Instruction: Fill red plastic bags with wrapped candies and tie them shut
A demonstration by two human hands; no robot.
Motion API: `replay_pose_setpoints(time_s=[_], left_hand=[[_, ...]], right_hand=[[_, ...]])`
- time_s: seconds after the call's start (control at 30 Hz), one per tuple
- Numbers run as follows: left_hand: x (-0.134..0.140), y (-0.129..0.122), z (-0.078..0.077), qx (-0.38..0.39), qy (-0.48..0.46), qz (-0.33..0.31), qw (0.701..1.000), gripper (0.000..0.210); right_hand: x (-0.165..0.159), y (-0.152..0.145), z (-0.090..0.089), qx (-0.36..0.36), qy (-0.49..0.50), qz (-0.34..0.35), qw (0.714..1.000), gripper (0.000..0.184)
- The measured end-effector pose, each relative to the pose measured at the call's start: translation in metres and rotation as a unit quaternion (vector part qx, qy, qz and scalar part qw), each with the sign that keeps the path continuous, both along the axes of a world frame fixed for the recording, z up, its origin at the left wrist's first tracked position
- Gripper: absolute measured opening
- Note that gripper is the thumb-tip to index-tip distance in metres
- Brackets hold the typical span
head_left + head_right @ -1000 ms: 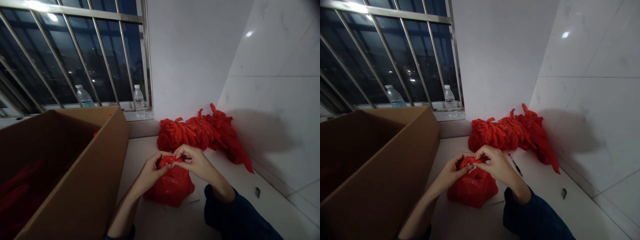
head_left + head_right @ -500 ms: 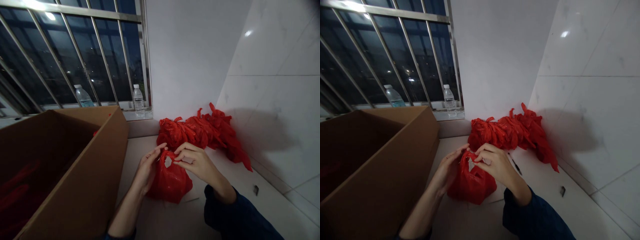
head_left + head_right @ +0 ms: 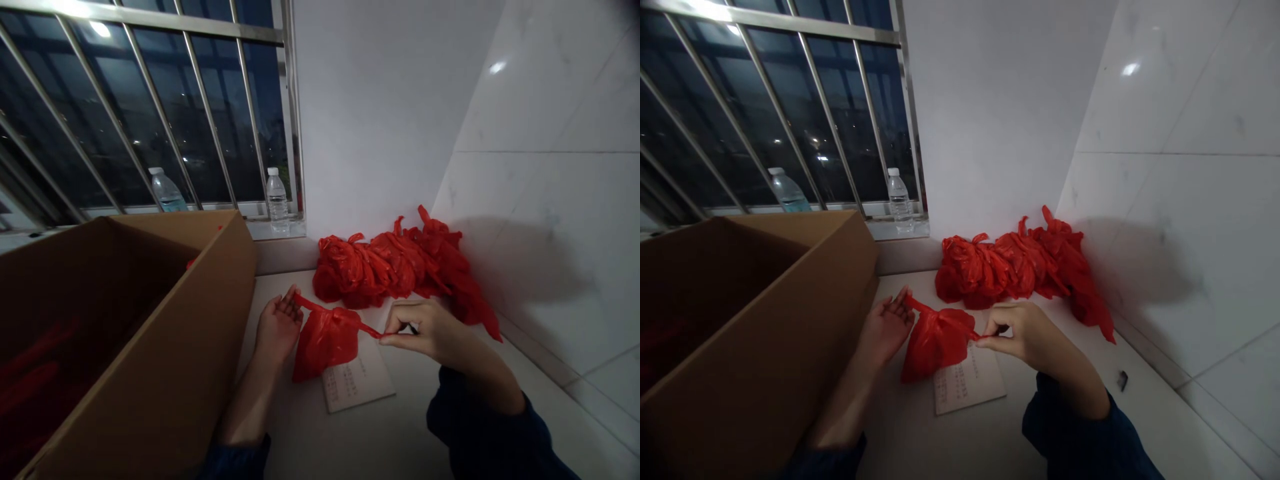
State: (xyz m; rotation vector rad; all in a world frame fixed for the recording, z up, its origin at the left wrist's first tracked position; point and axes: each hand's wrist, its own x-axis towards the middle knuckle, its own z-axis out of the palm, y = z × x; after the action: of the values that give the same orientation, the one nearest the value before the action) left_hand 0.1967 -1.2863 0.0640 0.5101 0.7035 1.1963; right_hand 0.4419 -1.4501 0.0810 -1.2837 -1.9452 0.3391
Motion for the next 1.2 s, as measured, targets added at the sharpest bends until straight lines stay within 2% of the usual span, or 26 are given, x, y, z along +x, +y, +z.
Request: replay_pose_setpoints(time_s=[0.1,0.2,0.27,0.33,0.43,0.5,0.6,0.7,0.73,0.77,0.83,0.9,0.93,0.97,1.0,1.03,1.07,1.1,1.13,1.2], left_hand=[[0.002,0.002,-0.003,0.001,0.011,0.006,1.000,0.028],[0.011,-0.008,0.001,0.036,0.019,0.029,0.999,0.030],[0.016,-0.021,0.006,0.099,0.033,0.035,0.994,0.025],[0.018,-0.038,0.011,0.203,0.079,0.005,0.976,0.021],[0.015,-0.060,0.017,0.351,0.170,-0.104,0.915,0.033],[0.012,-0.067,0.018,0.402,0.193,-0.156,0.881,0.039],[0.012,-0.067,0.016,0.472,0.222,-0.139,0.842,0.051],[0.015,-0.058,0.006,0.523,0.331,-0.126,0.775,0.086],[0.017,-0.054,0.001,0.530,0.369,-0.139,0.751,0.094],[0.019,-0.050,-0.004,0.533,0.398,-0.154,0.731,0.093],[0.022,-0.042,-0.014,0.526,0.423,-0.171,0.717,0.064],[0.024,-0.035,-0.022,0.504,0.419,-0.145,0.741,0.030],[0.025,-0.032,-0.026,0.489,0.412,-0.120,0.759,0.020],[0.026,-0.030,-0.028,0.473,0.405,-0.092,0.777,0.016],[0.028,-0.028,-0.030,0.459,0.401,-0.065,0.790,0.017],[0.029,-0.027,-0.032,0.449,0.400,-0.045,0.798,0.020],[0.030,-0.027,-0.034,0.442,0.402,-0.032,0.801,0.023],[0.031,-0.027,-0.035,0.437,0.405,-0.025,0.803,0.027],[0.032,-0.026,-0.037,0.434,0.411,-0.023,0.801,0.030],[0.031,-0.024,-0.040,0.434,0.432,-0.034,0.790,0.033]], right_hand=[[0.007,-0.002,-0.001,-0.038,0.003,0.009,0.999,0.026],[0.006,0.001,0.000,-0.044,0.040,0.015,0.998,0.027],[-0.002,0.008,0.000,-0.028,0.111,0.014,0.993,0.025],[-0.017,0.021,-0.002,-0.012,0.207,0.017,0.978,0.023],[-0.045,0.043,-0.010,-0.031,0.325,0.055,0.944,0.026],[-0.060,0.054,-0.016,-0.054,0.374,0.076,0.923,0.028],[-0.070,0.064,-0.023,-0.035,0.437,0.059,0.897,0.030],[-0.070,0.067,-0.026,-0.001,0.492,0.032,0.870,0.029],[-0.069,0.067,-0.026,0.004,0.501,0.031,0.865,0.029],[-0.068,0.067,-0.026,0.008,0.505,0.031,0.863,0.028],[-0.065,0.067,-0.027,0.024,0.494,0.027,0.869,0.027],[-0.061,0.066,-0.029,0.050,0.456,0.016,0.888,0.024],[-0.058,0.066,-0.031,0.062,0.422,0.009,0.904,0.024],[-0.056,0.067,-0.034,0.071,0.374,0.004,0.925,0.036],[-0.055,0.069,-0.038,0.073,0.313,0.001,0.947,0.057],[-0.053,0.071,-0.044,0.068,0.244,0.003,0.967,0.080],[-0.053,0.074,-0.050,0.056,0.172,0.005,0.984,0.093],[-0.052,0.078,-0.057,0.038,0.105,0.007,0.994,0.092],[-0.051,0.082,-0.064,0.018,0.054,0.006,0.998,0.077],[-0.048,0.090,-0.077,-0.014,0.001,-0.008,1.000,0.035]])
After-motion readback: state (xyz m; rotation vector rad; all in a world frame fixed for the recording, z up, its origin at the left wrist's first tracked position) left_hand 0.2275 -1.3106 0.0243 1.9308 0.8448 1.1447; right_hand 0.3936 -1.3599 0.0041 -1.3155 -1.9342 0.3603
